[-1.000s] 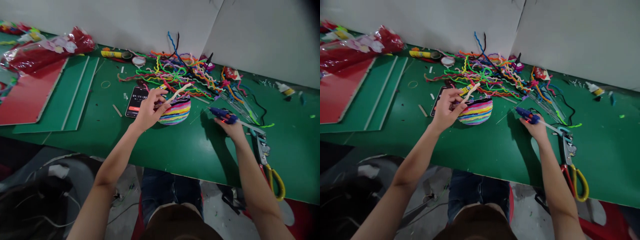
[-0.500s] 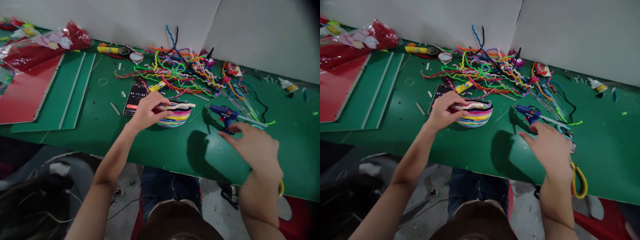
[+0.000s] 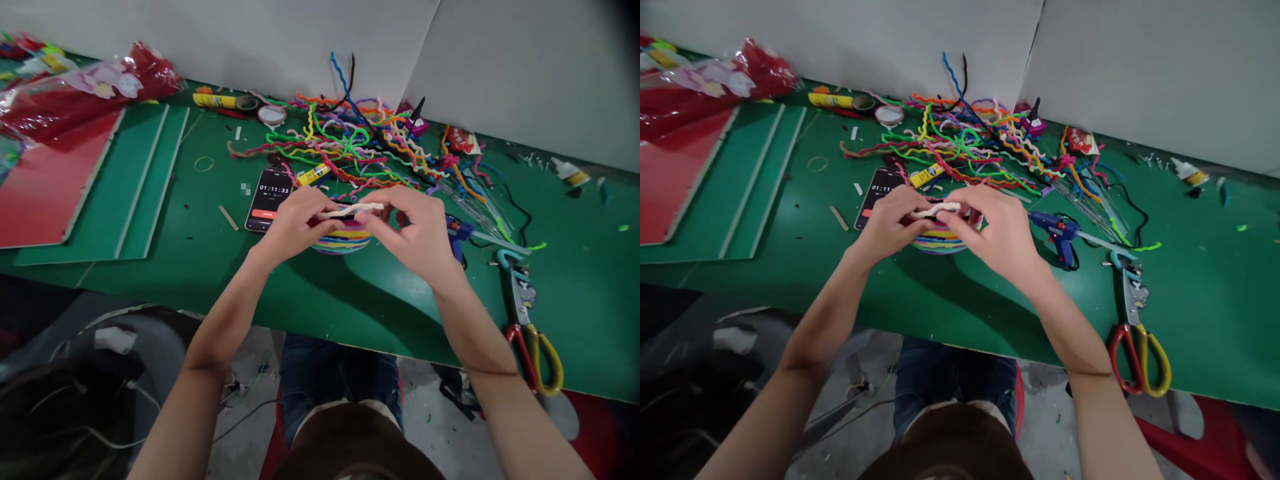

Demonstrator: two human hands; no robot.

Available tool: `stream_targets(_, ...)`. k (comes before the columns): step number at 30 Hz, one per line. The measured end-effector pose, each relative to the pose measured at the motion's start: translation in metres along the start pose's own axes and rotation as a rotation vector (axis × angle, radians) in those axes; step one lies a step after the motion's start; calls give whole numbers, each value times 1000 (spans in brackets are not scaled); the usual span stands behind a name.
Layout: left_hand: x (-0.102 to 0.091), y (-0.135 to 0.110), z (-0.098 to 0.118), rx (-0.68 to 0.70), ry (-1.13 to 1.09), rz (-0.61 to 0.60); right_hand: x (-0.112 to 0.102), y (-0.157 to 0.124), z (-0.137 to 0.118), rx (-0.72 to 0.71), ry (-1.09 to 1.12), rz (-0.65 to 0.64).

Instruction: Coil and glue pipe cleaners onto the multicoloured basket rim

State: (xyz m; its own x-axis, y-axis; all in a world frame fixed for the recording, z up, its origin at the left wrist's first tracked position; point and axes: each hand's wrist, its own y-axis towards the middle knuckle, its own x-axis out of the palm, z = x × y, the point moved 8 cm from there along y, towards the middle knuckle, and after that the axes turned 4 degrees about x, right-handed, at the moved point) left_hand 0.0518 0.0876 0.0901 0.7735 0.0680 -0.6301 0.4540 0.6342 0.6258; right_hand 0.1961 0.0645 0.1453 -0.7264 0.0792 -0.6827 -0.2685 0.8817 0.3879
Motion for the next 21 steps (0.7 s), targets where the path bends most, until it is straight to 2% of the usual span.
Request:
stream_targets(6,1,1,-3,-51,11,-43,0,3,5,29,-17,36)
stream_targets(11,2,0,0,-5,22,-75,1,7,10,21,-47,96)
stream_targets(13,3,0,-1,-26,51,-88,2,7,15,40,-41,108)
stream_targets(17,2,-1,-6,-105,58,-65,7,6,24,66,-4,87)
stream_targets(21,0,-1,-5,-116,38,-41,9,4,29,95,33,48)
